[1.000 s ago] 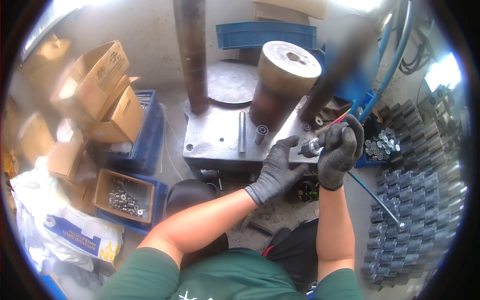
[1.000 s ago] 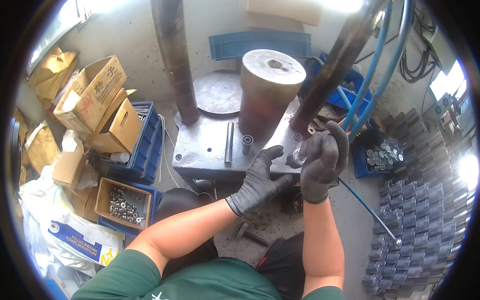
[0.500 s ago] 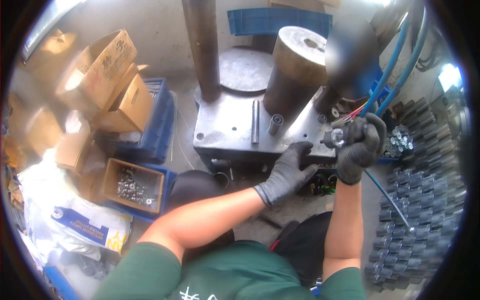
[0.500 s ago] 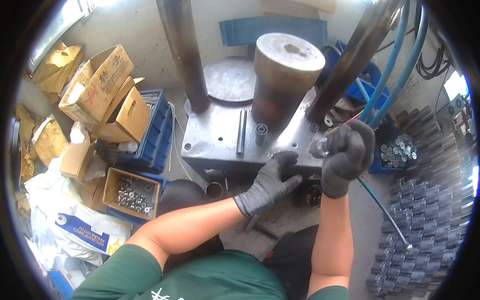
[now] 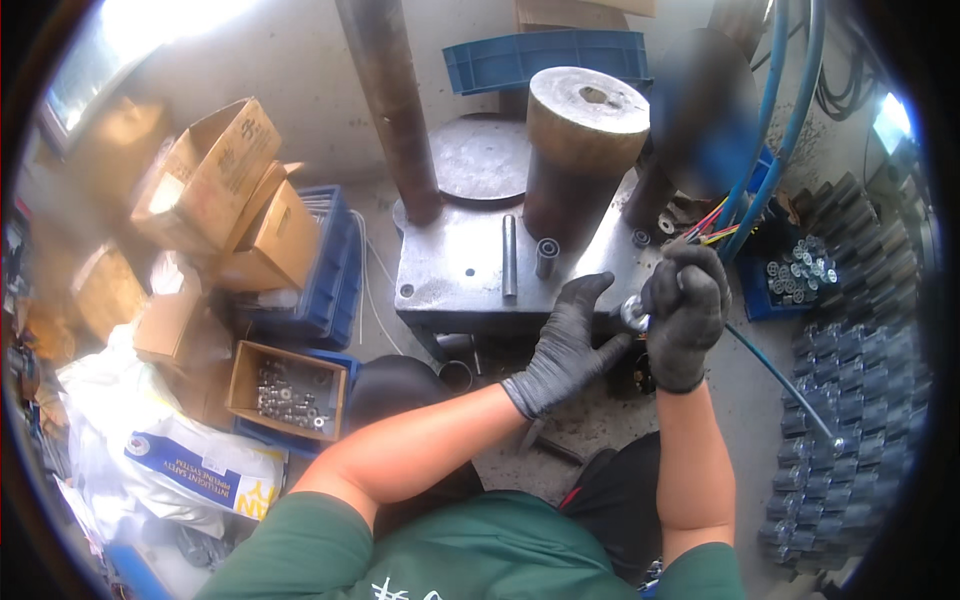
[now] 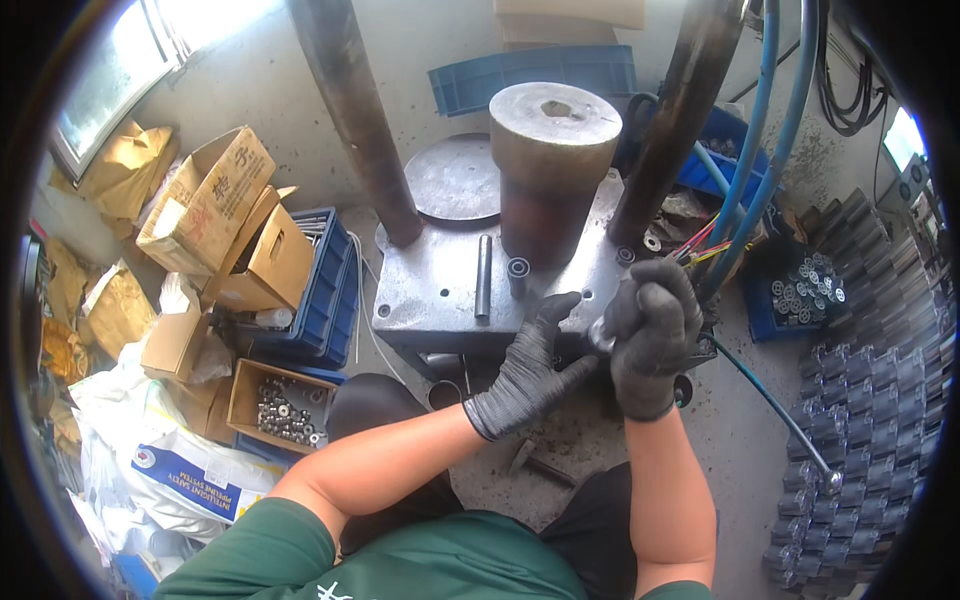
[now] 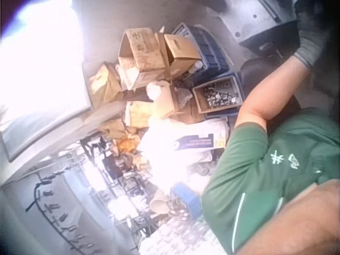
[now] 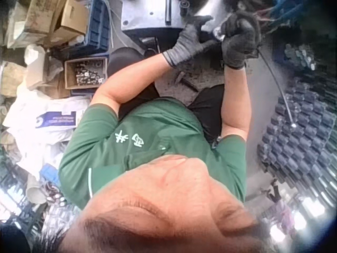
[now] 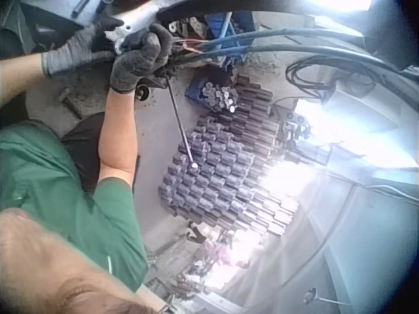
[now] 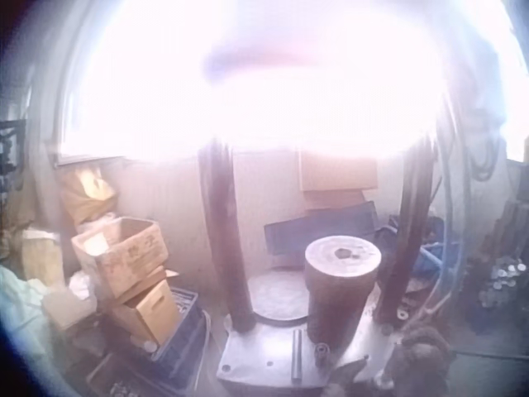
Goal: Assembling a metal shaft with bearings and mechanical components using a press machine.
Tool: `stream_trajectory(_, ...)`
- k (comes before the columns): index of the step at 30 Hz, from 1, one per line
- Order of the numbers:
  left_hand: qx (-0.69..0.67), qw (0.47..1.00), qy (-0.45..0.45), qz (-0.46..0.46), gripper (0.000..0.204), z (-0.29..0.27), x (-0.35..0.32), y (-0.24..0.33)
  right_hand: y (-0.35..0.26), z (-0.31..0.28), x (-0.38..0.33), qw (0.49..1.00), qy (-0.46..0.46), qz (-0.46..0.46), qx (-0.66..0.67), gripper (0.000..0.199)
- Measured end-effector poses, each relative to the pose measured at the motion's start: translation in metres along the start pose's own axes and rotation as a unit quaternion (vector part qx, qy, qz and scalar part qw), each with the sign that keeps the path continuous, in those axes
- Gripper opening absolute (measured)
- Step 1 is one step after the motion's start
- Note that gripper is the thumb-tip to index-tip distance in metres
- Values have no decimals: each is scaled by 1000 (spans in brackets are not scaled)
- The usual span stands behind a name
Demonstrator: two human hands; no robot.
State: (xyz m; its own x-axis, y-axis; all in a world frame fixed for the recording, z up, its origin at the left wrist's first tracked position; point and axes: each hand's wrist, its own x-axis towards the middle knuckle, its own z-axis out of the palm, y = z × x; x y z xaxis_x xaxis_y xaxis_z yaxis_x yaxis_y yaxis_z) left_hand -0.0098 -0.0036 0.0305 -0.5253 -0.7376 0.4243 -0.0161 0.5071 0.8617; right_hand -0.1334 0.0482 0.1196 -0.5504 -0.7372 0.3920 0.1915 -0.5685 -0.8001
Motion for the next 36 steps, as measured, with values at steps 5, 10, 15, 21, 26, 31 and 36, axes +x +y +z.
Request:
stream_trajectory(5, -178, 977, -114, -21, 70, -8, -23, 14, -2, 8, -30, 982, 3, 170, 83, 39)
stream_trajectory(10, -351, 906, -134, -198, 41, -53, -51, 11, 15, 17, -32, 981, -98, 141, -90, 63)
stream_trajectory(15, -298, 937, -114, -143, 31, -104, -61, 7, 42, 13, -24, 933, -146, 230, -235, 38)
stream_trajectory(21, -249, 961, -72, -95, 31, -142, -62, 15, 124, 32, 1, 655, -330, 9, -680, 51)
stream_trajectory(26, -317, 938, -2, -137, 41, -160, -57, 24, 130, 82, 11, 558, -318, 9, -766, 68)
stream_trajectory(31, -354, 930, 2, -101, 46, -130, -25, 34, 205, -79, 44, 668, -274, -113, -683, 63)
stream_trajectory(36, -320, 937, 58, -129, 39, -164, -38, 20, 65, 73, -14, 898, -78, 433, -15, 65)
